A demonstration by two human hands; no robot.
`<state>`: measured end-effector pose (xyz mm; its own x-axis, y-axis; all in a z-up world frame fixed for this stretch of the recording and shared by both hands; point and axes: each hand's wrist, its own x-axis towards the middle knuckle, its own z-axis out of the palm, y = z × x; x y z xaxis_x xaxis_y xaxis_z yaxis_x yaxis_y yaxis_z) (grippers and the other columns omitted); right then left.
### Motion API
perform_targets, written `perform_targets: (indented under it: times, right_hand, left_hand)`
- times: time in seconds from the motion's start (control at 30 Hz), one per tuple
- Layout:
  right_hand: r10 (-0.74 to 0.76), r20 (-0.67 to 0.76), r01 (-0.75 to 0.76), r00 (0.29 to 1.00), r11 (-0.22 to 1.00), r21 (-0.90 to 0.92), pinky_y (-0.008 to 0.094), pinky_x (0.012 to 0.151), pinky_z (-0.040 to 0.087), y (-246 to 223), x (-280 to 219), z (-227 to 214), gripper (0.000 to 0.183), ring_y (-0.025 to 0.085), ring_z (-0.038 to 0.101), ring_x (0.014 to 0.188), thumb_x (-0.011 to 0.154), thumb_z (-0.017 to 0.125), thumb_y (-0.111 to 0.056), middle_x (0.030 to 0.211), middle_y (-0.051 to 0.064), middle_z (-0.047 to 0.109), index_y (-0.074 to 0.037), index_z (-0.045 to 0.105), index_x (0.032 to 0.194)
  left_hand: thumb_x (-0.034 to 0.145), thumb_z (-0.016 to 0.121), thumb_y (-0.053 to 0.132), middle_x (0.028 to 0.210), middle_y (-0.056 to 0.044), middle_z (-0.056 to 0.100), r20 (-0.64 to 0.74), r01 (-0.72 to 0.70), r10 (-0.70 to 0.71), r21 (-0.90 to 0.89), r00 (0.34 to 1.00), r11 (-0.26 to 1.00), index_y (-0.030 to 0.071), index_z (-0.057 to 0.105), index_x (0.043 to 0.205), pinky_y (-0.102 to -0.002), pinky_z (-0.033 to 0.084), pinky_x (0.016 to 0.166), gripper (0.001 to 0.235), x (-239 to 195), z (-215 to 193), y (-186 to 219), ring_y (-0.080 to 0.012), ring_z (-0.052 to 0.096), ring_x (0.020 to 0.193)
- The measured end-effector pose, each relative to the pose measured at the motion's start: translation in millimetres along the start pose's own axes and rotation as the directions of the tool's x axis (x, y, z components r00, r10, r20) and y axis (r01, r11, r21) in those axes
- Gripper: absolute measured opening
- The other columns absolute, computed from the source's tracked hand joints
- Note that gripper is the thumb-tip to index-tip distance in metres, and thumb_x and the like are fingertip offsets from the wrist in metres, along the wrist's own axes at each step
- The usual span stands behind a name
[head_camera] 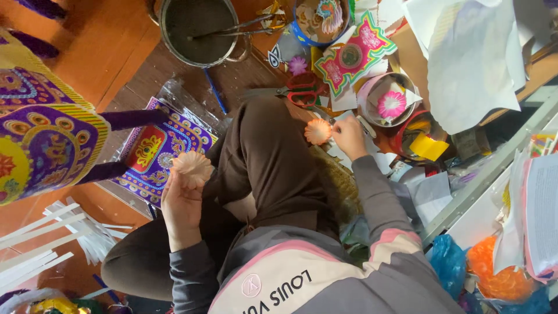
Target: Decorating paper horse figures by gluing on paper strips and decorative flowers.
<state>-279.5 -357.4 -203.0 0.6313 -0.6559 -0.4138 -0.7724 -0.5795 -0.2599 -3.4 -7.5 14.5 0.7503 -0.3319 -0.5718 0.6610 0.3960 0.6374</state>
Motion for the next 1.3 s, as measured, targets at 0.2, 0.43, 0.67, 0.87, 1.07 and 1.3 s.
perform_targets:
  times: [0.2, 0.43, 0.67, 0.87, 1.07, 1.3]
  right_hand:
    - [0.158, -0.103, -0.014, 0.982, 0.608, 0.794, 0.025, 0.066, 0.049, -63, -28, -83, 0.006, 0.01, 0.052, 0.066, 0.077, 0.069, -0.011, 0.065, 0.0, 0.056, -0.012, 0.07, 0.083]
    - [0.008, 0.072, -0.072, 0.997, 0.116, 0.991, 0.029, 0.062, 0.055, -121, -43, -112, 0.011, 0.015, 0.059, 0.061, 0.081, 0.064, -0.003, 0.07, 0.01, 0.055, 0.003, 0.062, 0.09]
    - [-0.313, 0.066, 0.021, 0.947, 0.265, 0.964, 0.026, 0.057, 0.052, -157, -66, -128, 0.015, 0.013, 0.06, 0.065, 0.078, 0.066, 0.003, 0.079, 0.012, 0.061, 0.005, 0.065, 0.092]
    - [-0.384, 0.05, 0.077, 0.922, 0.308, 0.948, 0.023, 0.075, 0.049, -156, -64, -104, 0.018, 0.011, 0.059, 0.088, 0.076, 0.078, 0.001, 0.098, 0.011, 0.067, -0.001, 0.062, 0.083]
    - [-0.253, 0.118, -0.032, 0.96, 0.32, 0.947, 0.017, 0.069, 0.051, -152, -56, -80, 0.026, 0.003, 0.057, 0.076, 0.075, 0.082, -0.003, 0.082, -0.001, 0.06, -0.003, 0.065, 0.095]
    - [-0.22, 0.117, -0.034, 0.968, 0.347, 0.937, 0.017, 0.067, 0.052, -151, -49, -65, 0.029, 0.003, 0.057, 0.074, 0.073, 0.087, -0.007, 0.077, -0.001, 0.06, -0.003, 0.065, 0.091]
  left_hand:
    - [0.105, 0.046, 0.012, 0.086, -0.013, 0.066, 0.012, -0.006, 0.006, 0.01, 1.0, 1.0, 0.0, 0.061, 0.102, -0.033, 0.061, 0.073, 0.019, -12, 18, 4, -0.0204, 0.068, 0.075]
    - [0.096, 0.051, 0.008, 0.098, -0.027, 0.069, 0.273, 0.119, -0.168, 0.188, 0.947, 0.975, -0.008, 0.064, 0.103, -0.051, 0.058, 0.082, 0.021, -29, 39, -23, -0.0345, 0.069, 0.092]
    - [0.099, 0.049, 0.007, 0.159, -0.021, 0.022, 0.697, -0.209, -0.351, 0.583, 0.625, 0.785, 0.002, 0.069, 0.118, -0.05, 0.034, 0.109, 0.028, -25, 72, -26, -0.0401, 0.027, 0.144]
    - [0.099, 0.049, 0.007, 0.155, -0.026, 0.026, 0.748, -0.284, -0.341, 0.569, 0.57, 0.772, 0.001, 0.067, 0.114, -0.051, 0.03, 0.111, 0.024, -8, 63, -49, -0.0424, 0.032, 0.141]
    - [0.099, 0.049, 0.006, 0.157, -0.021, 0.024, 0.759, -0.383, -0.294, 0.574, 0.581, 0.724, 0.008, 0.067, 0.122, -0.052, 0.032, 0.11, 0.029, -11, 56, -41, -0.0426, 0.03, 0.141]
    - [0.097, 0.058, 0.011, 0.155, -0.015, 0.036, 0.757, -0.438, -0.403, 0.636, 0.514, 0.636, 0.008, 0.07, 0.113, -0.053, 0.036, 0.108, 0.021, -8, 62, -61, -0.0436, 0.041, 0.135]
